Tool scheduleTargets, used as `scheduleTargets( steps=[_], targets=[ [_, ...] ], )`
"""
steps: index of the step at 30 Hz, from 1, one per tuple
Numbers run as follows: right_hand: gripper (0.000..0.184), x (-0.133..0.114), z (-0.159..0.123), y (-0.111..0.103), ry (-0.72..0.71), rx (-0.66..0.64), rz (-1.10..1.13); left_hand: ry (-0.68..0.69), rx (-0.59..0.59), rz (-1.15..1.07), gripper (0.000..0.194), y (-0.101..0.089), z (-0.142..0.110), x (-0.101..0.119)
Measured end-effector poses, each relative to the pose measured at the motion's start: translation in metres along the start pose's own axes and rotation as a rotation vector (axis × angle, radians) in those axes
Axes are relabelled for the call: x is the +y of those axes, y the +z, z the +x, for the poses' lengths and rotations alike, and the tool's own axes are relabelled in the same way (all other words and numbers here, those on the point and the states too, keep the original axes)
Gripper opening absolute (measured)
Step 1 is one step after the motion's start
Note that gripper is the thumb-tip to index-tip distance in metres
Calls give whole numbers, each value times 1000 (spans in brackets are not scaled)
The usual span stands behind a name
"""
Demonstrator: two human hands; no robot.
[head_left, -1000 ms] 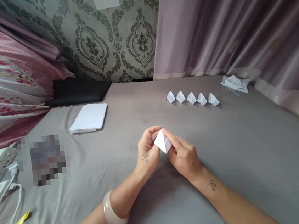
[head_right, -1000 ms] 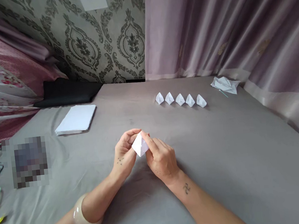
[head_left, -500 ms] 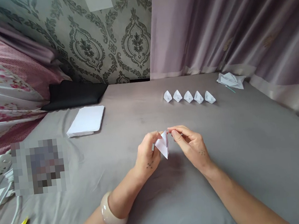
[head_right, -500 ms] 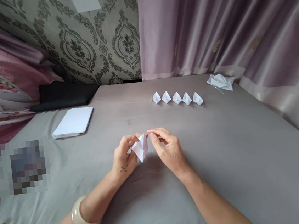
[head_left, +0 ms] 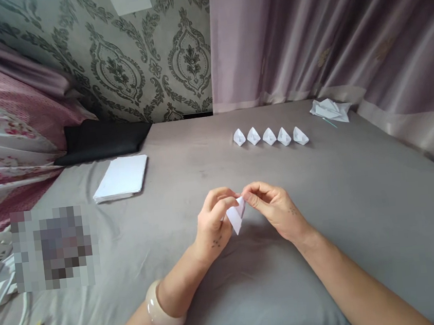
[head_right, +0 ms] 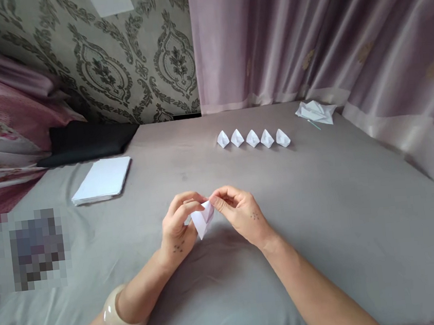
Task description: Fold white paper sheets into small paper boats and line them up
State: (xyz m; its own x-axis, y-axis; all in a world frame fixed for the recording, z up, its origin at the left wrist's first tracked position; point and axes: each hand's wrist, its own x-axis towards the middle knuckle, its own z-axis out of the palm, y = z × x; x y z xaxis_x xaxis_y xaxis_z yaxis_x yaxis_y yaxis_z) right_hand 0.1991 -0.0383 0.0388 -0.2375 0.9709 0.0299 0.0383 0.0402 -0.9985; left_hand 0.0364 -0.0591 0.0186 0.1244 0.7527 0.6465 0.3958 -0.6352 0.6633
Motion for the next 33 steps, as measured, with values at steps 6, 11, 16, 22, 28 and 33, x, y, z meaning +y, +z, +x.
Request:
scheduleTargets(
  steps=[6, 11, 16, 22, 28, 33],
  targets=[
    [29, 0, 2, -4, 63, 19, -34, -38, -10, 27, 21, 1, 1, -3],
    [30, 2, 5, -7, 178, 55, 102, 1, -90, 0, 32, -1, 1, -7],
    [33, 0, 2, -4, 274, -75, 260, -17, -32, -40, 32, -1, 1, -8],
    [26, -1, 4, -6, 233, -43, 234, 41, -58, -28, 35, -1, 2, -10],
    [29, 0, 6, -9, 237, 17, 101, 20, -205, -32, 30, -5, 6, -13],
    [37, 6, 6, -10, 341, -60, 207, -143, -128, -65, 30, -5, 5, -15]
  ],
)
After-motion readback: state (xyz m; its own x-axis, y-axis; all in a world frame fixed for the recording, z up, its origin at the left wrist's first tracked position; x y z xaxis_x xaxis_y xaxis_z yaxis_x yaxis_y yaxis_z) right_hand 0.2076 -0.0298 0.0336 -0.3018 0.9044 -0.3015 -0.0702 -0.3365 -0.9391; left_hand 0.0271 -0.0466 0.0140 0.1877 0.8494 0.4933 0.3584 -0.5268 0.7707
